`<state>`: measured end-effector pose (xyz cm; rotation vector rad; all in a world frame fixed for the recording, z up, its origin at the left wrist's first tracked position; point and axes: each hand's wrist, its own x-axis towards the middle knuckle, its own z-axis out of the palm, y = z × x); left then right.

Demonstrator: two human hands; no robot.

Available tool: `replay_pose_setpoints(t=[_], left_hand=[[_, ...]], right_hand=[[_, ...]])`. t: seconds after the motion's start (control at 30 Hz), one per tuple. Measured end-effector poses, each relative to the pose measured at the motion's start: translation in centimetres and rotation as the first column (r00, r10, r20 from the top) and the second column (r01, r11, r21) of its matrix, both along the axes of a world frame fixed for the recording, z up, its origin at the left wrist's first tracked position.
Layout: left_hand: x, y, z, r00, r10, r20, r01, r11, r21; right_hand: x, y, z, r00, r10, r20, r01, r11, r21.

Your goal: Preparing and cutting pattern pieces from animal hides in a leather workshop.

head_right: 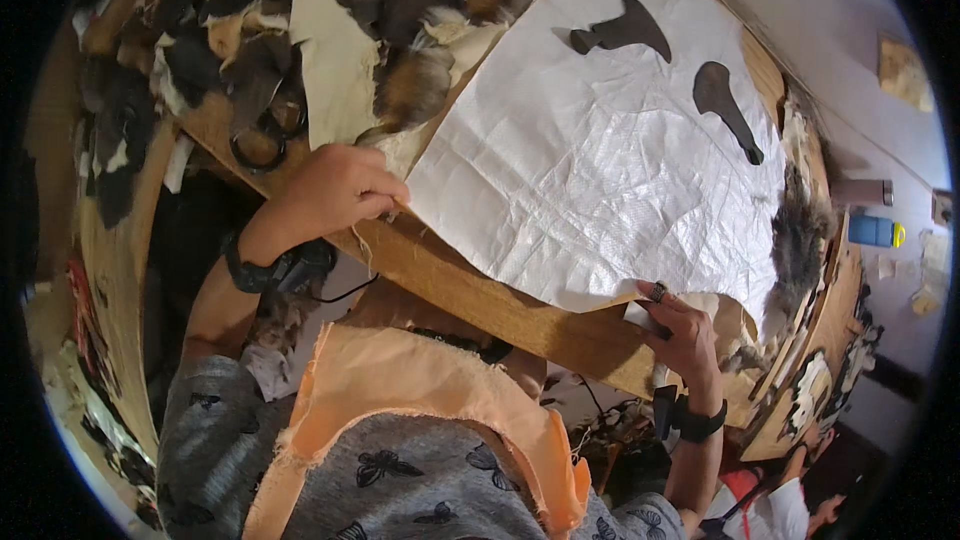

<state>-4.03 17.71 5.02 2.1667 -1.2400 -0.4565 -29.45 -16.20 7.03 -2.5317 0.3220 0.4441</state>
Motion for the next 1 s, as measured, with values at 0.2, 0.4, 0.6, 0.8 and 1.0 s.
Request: replay_pose_setpoints(t=[0.2,0.4,0.6,0.8,1.0], left_hand=[[0.5,-1.0,0.2,0.99,-0.135,0.034,0.131,0.987,0.093],[2.1,-2.5,1.7,0.961,-0.27,-0.064,0.277,0.943,0.184],[4.0,-10.2,13.0,0.744,0.005,-0.669,-0.01,1.0,-0.005],[10.9,-21.5,14.1,0.849,-0.137,-0.511,-0.106,0.902,-0.419],[18.2,-32.6,6.5,0.699,0.08,-0.71,-0.359,0.899,-0.253]], right_hand=[[-1.1,0.9,-0.1,0.994,-0.061,0.095,0.059,0.998,0.031],[-2.9,1.3,0.9,0.975,-0.192,0.112,0.186,0.98,0.067],[-4.9,-3.5,6.5,0.819,-0.262,0.51,0.383,0.912,-0.147],[-2.1,-5.2,9.1,0.551,-0.202,0.81,0.538,0.828,-0.159],[0.4,-8.8,3.2,0.645,-0.166,0.746,0.461,0.863,-0.206]])
